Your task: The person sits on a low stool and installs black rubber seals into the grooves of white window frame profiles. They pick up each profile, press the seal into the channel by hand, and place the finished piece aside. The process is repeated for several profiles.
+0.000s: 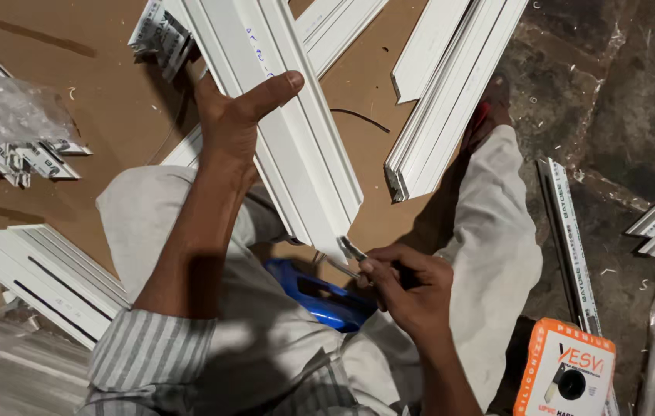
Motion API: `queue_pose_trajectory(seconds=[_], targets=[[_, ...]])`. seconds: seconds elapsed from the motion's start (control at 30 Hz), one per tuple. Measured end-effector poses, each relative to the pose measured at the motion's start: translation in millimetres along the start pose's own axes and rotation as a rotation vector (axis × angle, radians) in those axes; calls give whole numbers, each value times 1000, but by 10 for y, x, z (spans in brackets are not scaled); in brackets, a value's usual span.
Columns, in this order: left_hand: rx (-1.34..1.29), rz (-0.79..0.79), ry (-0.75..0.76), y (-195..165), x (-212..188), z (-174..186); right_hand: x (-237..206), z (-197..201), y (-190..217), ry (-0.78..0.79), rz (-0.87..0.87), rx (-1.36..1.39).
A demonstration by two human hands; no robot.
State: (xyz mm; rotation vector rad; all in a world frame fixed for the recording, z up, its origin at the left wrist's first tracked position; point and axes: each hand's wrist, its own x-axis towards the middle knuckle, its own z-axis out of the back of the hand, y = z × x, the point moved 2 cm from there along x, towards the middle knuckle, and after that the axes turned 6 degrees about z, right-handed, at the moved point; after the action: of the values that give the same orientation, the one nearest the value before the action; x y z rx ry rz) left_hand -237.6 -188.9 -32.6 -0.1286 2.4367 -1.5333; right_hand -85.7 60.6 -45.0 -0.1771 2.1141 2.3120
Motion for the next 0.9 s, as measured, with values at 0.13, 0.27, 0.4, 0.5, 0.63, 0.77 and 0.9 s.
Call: queue_pose_trajectory(seconds=[0.13,0.27,0.4,0.5,0.63,0.77,0.9], targets=[[-5,-9,9,-9,-2,2,-1,16,-15,-22,141,-121],[26,-4,11,-25,-16,12,5,33,-33,-48,97,-81],[16,-3,9,-26,-28,8,9,41,-15,-47,86,-38],[36,7,11,-22,-31,15,18,29,-4,-32,103,-48],[31,-2,19,-17,-22,23,43,0,-37,-37,26,32],[60,38,3,-5,-8,28,73,-18,-80,-45,-7,39],[52,26,-34,-3,-2,33,89,-29,-107,-34,-8,51]])
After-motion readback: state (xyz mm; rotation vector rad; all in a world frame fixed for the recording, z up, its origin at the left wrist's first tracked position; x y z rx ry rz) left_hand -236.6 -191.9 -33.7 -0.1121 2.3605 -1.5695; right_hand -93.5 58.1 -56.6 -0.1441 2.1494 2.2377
